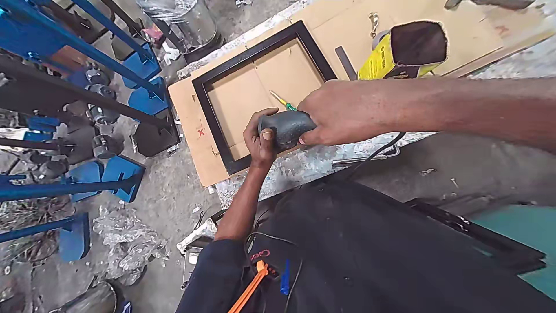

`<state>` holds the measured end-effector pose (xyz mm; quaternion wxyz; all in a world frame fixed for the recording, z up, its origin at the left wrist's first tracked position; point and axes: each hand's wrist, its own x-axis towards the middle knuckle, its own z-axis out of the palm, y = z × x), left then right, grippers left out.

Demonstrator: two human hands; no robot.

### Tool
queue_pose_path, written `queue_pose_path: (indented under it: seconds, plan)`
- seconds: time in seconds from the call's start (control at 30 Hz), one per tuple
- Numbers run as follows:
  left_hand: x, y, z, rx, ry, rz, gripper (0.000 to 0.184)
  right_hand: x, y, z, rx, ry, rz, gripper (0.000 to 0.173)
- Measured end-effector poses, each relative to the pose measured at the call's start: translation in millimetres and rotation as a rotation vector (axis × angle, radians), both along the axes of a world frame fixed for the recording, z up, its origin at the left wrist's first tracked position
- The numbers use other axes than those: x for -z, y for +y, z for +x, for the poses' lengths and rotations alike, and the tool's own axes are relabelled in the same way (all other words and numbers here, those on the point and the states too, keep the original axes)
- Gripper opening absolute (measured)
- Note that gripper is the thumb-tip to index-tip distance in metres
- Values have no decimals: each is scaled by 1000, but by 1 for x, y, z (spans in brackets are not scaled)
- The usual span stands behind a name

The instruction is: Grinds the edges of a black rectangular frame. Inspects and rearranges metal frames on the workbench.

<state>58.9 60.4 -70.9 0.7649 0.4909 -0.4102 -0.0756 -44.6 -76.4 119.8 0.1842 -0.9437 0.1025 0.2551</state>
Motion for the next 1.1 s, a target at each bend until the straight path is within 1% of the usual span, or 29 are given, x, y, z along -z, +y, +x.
queue_pose_path:
  seconds: [0.23,0.33,0.43,0.5,0.53,0.6,0.63,0.67,0.77,0.87,1.1]
  plan:
    - [2,3,0,7,-23,-16,82,3,5,-2,16,10,1,27]
    - [5,1,0,-2,1,-32,81,4,6,0,28,21,-10,27]
    - [9,3,2,16,37,-7,83,3,10,3,28,39,-8,29]
    - [2,5,4,66,64,33,82,3,11,6,61,63,45,30]
    - [-5,6,6,84,62,54,79,6,11,8,93,86,101,28]
    - [-21,6,9,101,28,85,63,10,9,12,182,154,259,25]
    - [-24,5,10,89,9,90,56,11,8,13,217,187,313,24]
    - [-25,3,10,66,5,84,53,10,8,14,243,209,344,23]
    - [-21,-3,12,28,15,29,50,8,8,15,294,220,361,23]
    - [-21,-5,11,12,13,25,49,6,10,16,308,228,325,24]
    - [-20,-8,9,-19,15,-17,43,7,8,15,280,193,294,25]
